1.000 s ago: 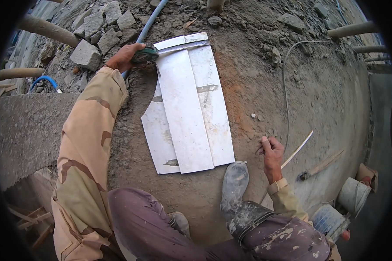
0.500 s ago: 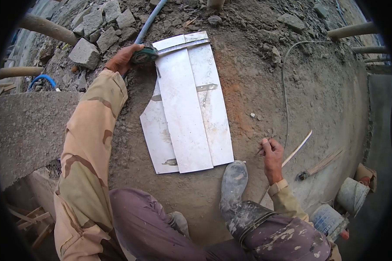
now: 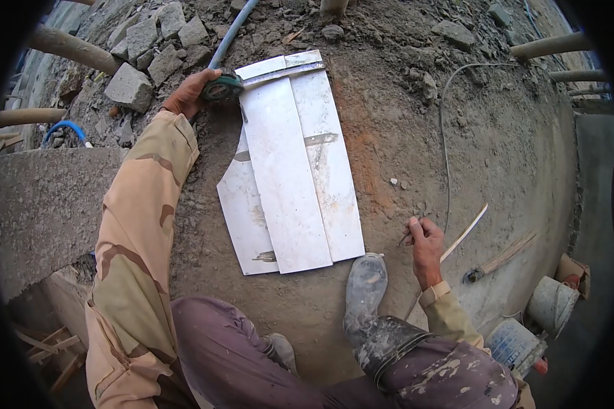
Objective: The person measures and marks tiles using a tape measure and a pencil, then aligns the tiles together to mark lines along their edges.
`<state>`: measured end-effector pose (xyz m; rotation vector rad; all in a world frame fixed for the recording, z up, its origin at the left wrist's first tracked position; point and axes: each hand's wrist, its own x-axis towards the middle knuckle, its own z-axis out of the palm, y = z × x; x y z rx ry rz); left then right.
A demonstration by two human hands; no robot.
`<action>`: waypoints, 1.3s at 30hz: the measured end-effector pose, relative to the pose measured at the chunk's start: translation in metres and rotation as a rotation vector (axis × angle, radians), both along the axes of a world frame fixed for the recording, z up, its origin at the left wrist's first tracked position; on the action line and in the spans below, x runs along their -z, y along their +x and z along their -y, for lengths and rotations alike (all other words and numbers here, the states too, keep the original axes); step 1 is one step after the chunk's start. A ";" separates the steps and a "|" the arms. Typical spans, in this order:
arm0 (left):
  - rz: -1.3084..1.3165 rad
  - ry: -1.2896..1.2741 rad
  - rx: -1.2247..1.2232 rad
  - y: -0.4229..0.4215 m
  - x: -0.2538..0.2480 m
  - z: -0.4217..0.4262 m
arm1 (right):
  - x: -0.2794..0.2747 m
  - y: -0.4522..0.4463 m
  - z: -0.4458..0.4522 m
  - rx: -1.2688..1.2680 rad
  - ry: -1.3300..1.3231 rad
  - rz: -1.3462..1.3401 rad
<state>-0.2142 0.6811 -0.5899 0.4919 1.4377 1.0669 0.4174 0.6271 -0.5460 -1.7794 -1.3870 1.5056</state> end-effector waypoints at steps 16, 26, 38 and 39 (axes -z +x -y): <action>-0.056 -0.036 0.000 0.005 -0.006 0.005 | 0.000 0.003 0.003 0.047 0.013 -0.025; 0.013 -0.045 -0.017 0.009 -0.012 0.004 | -0.001 0.006 0.002 0.048 -0.001 -0.023; 0.063 0.133 -0.005 0.000 -0.006 0.008 | -0.004 0.007 0.008 0.066 -0.013 -0.008; 0.067 0.126 0.000 0.009 -0.018 0.012 | -0.001 0.009 0.009 0.062 -0.001 -0.013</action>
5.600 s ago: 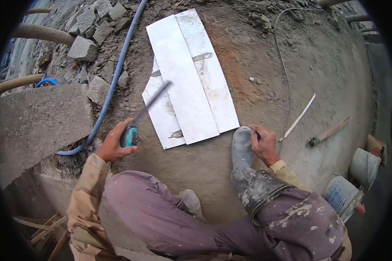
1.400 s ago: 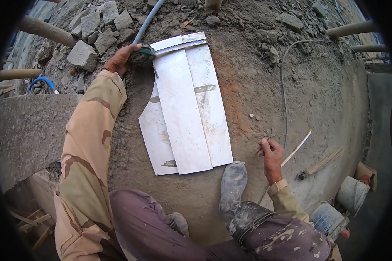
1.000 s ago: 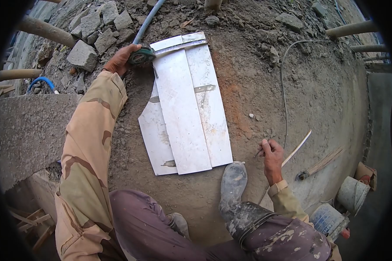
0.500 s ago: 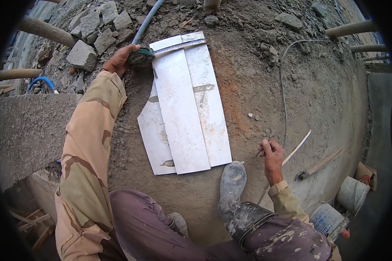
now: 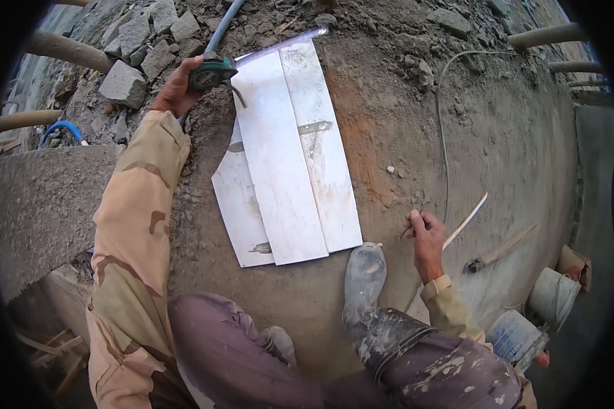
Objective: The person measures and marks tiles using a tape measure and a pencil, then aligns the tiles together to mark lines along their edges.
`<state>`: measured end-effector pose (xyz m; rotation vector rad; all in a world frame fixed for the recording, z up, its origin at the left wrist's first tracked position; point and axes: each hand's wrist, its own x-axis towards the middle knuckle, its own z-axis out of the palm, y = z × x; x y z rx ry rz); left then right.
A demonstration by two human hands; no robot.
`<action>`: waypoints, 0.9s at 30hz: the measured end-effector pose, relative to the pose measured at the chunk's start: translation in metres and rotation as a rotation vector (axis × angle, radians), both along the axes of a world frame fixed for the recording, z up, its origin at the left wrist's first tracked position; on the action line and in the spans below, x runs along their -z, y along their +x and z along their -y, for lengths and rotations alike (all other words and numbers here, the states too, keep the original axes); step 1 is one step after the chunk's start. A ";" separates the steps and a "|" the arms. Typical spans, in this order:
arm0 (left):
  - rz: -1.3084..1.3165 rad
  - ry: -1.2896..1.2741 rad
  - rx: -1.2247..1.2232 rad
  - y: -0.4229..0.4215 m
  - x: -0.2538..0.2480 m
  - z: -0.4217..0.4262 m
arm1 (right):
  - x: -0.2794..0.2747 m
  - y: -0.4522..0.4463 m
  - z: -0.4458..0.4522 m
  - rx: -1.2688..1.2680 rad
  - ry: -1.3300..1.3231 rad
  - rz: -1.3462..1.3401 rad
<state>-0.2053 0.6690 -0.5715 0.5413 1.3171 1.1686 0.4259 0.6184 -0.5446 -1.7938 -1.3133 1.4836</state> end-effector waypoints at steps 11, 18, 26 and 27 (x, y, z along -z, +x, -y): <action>-0.090 -0.196 0.388 0.139 -0.036 0.147 | 0.000 0.008 0.022 0.034 -0.010 -0.011; -0.185 -0.264 0.546 0.185 -0.039 0.176 | -0.003 0.007 0.032 0.010 -0.036 -0.010; -0.234 -0.297 0.622 0.187 -0.046 0.192 | -0.004 0.003 0.045 0.034 -0.038 -0.013; -0.234 -0.300 0.610 0.184 -0.040 0.197 | -0.003 0.003 0.046 0.035 -0.030 -0.029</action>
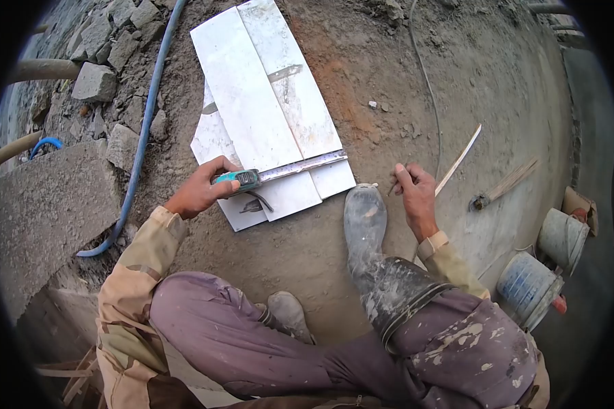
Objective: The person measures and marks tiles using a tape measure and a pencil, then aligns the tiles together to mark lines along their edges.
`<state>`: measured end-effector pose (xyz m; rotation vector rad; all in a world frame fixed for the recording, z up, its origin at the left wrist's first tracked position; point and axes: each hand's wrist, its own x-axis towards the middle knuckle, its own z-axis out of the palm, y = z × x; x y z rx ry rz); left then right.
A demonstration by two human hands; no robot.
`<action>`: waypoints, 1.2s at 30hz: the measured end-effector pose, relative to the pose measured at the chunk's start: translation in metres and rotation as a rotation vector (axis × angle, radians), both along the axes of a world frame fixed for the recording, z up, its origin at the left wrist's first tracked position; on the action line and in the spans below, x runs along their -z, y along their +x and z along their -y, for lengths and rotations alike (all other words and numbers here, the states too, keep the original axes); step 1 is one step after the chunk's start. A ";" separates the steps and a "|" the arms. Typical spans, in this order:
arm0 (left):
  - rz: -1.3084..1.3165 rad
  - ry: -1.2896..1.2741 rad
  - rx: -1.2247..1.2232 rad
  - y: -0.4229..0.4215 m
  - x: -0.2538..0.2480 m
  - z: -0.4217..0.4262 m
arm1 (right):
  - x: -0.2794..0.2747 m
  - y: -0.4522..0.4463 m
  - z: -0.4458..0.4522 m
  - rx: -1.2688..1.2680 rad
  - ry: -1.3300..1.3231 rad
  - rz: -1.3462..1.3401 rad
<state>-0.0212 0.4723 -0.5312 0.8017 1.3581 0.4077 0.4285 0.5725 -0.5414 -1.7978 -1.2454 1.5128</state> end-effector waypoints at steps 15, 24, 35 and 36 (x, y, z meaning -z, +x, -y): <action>0.063 -0.096 -0.019 0.006 -0.008 0.015 | 0.005 -0.002 0.006 -0.043 0.008 -0.001; 0.080 -0.090 -0.035 0.004 -0.001 0.018 | 0.002 -0.007 0.004 -0.053 0.003 0.002; 0.160 -0.123 -0.151 0.005 0.003 0.024 | 0.007 -0.007 0.006 -0.078 0.003 0.007; 0.175 -0.109 -0.157 0.005 0.004 0.026 | 0.007 -0.007 0.007 -0.072 0.000 -0.004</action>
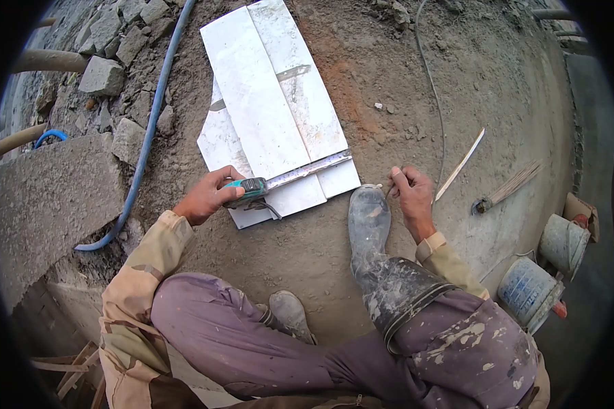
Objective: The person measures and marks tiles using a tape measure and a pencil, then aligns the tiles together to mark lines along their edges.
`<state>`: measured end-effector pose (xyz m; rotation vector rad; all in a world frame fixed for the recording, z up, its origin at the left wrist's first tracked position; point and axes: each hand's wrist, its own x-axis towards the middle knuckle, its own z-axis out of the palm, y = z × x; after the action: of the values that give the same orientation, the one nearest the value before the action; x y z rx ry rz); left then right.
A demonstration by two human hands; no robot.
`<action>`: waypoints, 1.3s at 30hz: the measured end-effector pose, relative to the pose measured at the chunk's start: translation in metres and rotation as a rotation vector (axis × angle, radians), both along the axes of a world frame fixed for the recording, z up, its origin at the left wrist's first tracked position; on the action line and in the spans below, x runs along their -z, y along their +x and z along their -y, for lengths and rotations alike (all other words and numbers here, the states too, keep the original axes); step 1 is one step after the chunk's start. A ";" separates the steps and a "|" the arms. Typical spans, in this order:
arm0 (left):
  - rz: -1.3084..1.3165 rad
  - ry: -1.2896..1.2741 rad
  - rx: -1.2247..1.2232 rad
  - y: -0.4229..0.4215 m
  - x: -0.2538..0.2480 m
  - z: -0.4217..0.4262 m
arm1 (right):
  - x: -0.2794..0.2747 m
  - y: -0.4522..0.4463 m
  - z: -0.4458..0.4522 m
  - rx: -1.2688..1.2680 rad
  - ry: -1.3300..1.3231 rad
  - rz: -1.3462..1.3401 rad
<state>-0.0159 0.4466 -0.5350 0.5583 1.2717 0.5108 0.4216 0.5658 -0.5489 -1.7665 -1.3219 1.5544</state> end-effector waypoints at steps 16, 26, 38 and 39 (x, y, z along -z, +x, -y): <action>-0.011 0.003 0.031 -0.001 0.003 0.000 | -0.004 0.000 -0.001 0.031 0.004 0.046; 0.031 0.030 0.003 -0.003 0.009 0.002 | -0.001 0.003 0.000 0.042 -0.006 0.039; -0.128 0.259 -0.033 -0.013 0.010 -0.021 | 0.003 -0.006 -0.011 0.014 -0.040 0.042; -0.104 0.245 -0.072 -0.014 0.005 -0.024 | 0.004 -0.009 -0.014 0.014 -0.029 0.028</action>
<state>-0.0295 0.4702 -0.5404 0.7537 1.3406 0.7116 0.4123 0.5802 -0.5530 -1.8179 -1.3035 1.5536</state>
